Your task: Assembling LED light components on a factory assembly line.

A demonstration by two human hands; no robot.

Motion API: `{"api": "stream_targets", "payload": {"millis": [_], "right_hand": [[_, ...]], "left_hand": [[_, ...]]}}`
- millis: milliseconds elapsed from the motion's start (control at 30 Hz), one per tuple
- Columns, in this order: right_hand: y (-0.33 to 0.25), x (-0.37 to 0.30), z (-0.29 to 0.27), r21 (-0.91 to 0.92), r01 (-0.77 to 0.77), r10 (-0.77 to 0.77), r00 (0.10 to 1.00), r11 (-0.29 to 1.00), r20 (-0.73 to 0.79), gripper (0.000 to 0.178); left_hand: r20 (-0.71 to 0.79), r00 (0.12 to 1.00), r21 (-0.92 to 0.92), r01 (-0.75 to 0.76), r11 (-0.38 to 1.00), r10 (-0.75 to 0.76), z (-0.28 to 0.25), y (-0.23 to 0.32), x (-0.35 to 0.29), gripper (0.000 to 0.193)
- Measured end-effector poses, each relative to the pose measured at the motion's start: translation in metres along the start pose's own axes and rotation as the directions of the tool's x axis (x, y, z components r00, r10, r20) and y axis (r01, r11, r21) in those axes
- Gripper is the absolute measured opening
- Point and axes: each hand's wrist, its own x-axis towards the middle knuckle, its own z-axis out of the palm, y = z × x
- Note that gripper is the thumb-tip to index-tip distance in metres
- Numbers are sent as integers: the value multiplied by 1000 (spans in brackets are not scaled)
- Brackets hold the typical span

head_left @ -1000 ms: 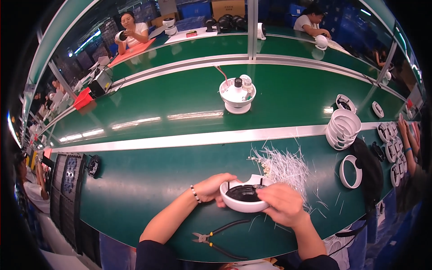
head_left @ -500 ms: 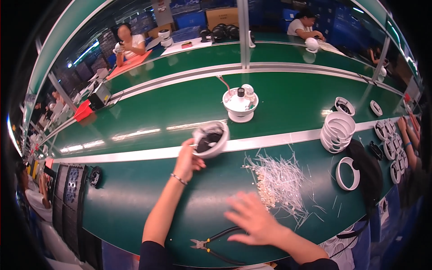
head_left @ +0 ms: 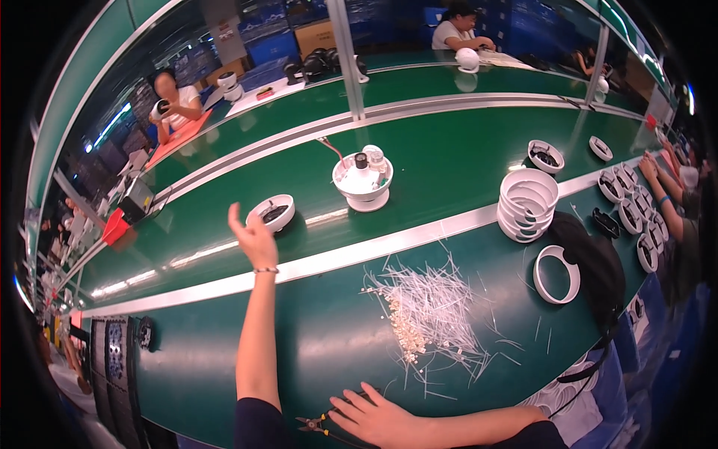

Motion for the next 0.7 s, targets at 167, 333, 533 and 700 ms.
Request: {"api": "stream_targets", "payload": {"millis": [167, 333, 533, 700], "right_hand": [[8, -14, 9, -190, 24, -60, 981, 981, -183, 66], [21, -1, 22, -319, 50, -162, 928, 946, -335, 36], [33, 10, 24, -272, -83, 42, 987, 959, -153, 52], [47, -15, -6, -74, -235, 221, 961, 969, -169, 39]], "left_hand": [[803, 310, 297, 532, 793, -509, 125, 73, -64, 48], [732, 189, -106, 981, 164, -654, 218, 11, -70, 84], [564, 540, -619, 777, 114, -625, 234, -9, -65, 38], [646, 602, -410, 793, 451, -470, 159, 46, -77, 58]]}}
